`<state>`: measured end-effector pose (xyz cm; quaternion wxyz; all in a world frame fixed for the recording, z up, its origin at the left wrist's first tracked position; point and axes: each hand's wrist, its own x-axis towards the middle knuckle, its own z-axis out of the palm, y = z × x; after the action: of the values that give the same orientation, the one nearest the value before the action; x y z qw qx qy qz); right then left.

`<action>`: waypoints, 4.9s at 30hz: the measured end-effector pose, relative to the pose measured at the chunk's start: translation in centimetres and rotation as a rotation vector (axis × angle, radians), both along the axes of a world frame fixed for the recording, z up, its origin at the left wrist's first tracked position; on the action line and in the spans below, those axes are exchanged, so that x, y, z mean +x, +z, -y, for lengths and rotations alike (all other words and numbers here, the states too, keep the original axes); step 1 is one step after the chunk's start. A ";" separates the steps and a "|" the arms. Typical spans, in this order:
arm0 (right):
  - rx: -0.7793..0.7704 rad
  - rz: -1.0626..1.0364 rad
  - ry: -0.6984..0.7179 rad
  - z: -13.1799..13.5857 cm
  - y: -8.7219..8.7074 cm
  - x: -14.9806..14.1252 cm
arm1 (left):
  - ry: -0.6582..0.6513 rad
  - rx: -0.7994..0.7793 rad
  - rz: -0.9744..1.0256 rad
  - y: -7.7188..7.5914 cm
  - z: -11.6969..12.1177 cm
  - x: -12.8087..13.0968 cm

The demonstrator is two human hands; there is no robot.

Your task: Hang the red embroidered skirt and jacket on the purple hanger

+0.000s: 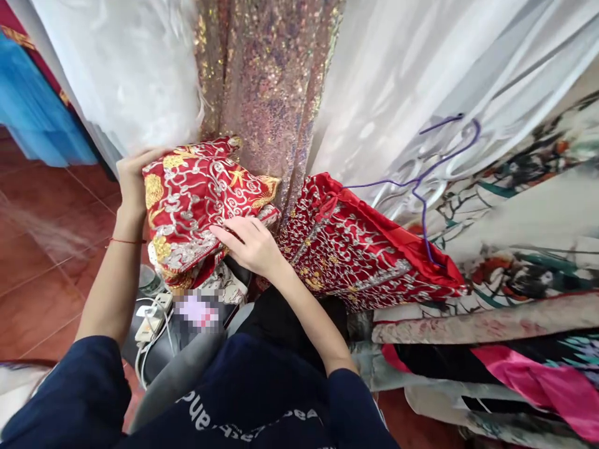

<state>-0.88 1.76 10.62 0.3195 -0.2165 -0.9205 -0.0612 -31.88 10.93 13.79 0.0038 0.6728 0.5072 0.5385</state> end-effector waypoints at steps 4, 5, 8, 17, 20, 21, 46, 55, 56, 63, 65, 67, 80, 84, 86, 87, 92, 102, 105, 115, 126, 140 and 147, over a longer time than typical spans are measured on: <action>0.042 0.156 -0.028 -0.7 -4.2 -2.2 | -0.008 -0.048 0.004 -3.4 -0.2 -2.3; 0.047 0.194 -0.037 -1.1 -5.3 -2.5 | -0.018 -0.064 -0.004 -4.1 -0.1 -2.5; 0.008 0.292 -0.075 -2.5 -8.2 -2.8 | -0.064 -0.119 -0.074 -5.4 0.6 -2.8; -0.110 0.267 -0.304 -0.5 -10.4 -4.9 | 0.059 -0.097 -0.167 -4.2 6.5 6.2; -0.183 0.271 -0.215 0.5 -9.3 -4.1 | 0.022 -0.097 -0.246 -3.8 8.1 12.8; -0.221 0.276 -0.146 0.7 -8.8 -3.5 | 0.025 -0.103 -0.281 -3.7 8.3 14.8; -0.677 -0.917 -0.661 1.1 -6.2 14.8 | -0.128 0.039 -0.274 -2.7 0.1 34.4; -0.573 -0.996 -0.660 1.2 -4.5 14.7 | -0.111 0.054 -0.304 -3.1 3.1 34.7; -0.566 -0.996 -0.658 1.1 -4.4 14.8 | -0.109 0.047 -0.307 -3.1 3.0 34.7; -0.514 -1.037 -0.586 0.4 -2.9 15.1 | -0.092 0.018 -0.316 -3.0 3.6 35.0; -0.482 -0.986 -0.601 0.3 -2.6 15.0 | -0.087 0.014 -0.322 -3.0 3.8 34.9; -0.454 -0.954 -0.615 0.5 -2.6 15.0 | -0.089 0.015 -0.333 -3.0 3.9 34.8; -0.324 -0.861 -0.657 2.3 -3.8 17.8 | -0.103 -0.009 -0.322 -3.4 2.9 35.4; -0.335 -0.862 -0.666 2.6 -4.1 17.9 | -0.116 -0.030 -0.313 -3.5 3.0 35.4; -0.365 -0.873 -0.685 2.7 -4.3 17.6 | -0.118 -0.033 -0.311 -3.5 3.0 35.4; -0.391 -0.889 -0.698 2.6 -4.4 17.5 | -0.114 -0.030 -0.311 -3.5 2.9 35.4; -0.475 -1.052 -0.737 2.2 -5.0 17.5 | -0.096 -0.010 -0.306 -3.4 2.6 35.4; -0.432 -1.081 -0.762 3.0 -5.4 19.0 | -0.125 -0.024 -0.291 -3.7 2.1 35.5; -0.374 -1.194 -0.785 3.3 -5.3 20.3 | -0.110 -0.019 -0.294 -3.6 1.8 35.4; -0.150 -1.791 -0.919 6.9 -7.7 29.4 | -0.132 -0.037 -0.264 -3.5 1.6 35.7; -0.399 -1.055 -0.779 3.6 -4.1 20.8 | -0.229 -0.055 -0.351 -2.8 3.0 34.1; -1.056 -1.540 -0.291 -0.1 -2.3 15.0 | -0.373 -0.139 -0.396 -2.3 3.5 32.8; -1.131 -1.357 -0.210 1.8 -2.5 16.8 | -0.417 -0.137 -0.396 -2.5 3.2 32.3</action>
<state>15.87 -0.04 8.11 0.6341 -0.4148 -0.4007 0.5150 0.42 7.78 11.30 0.0605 0.8526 0.3841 0.3491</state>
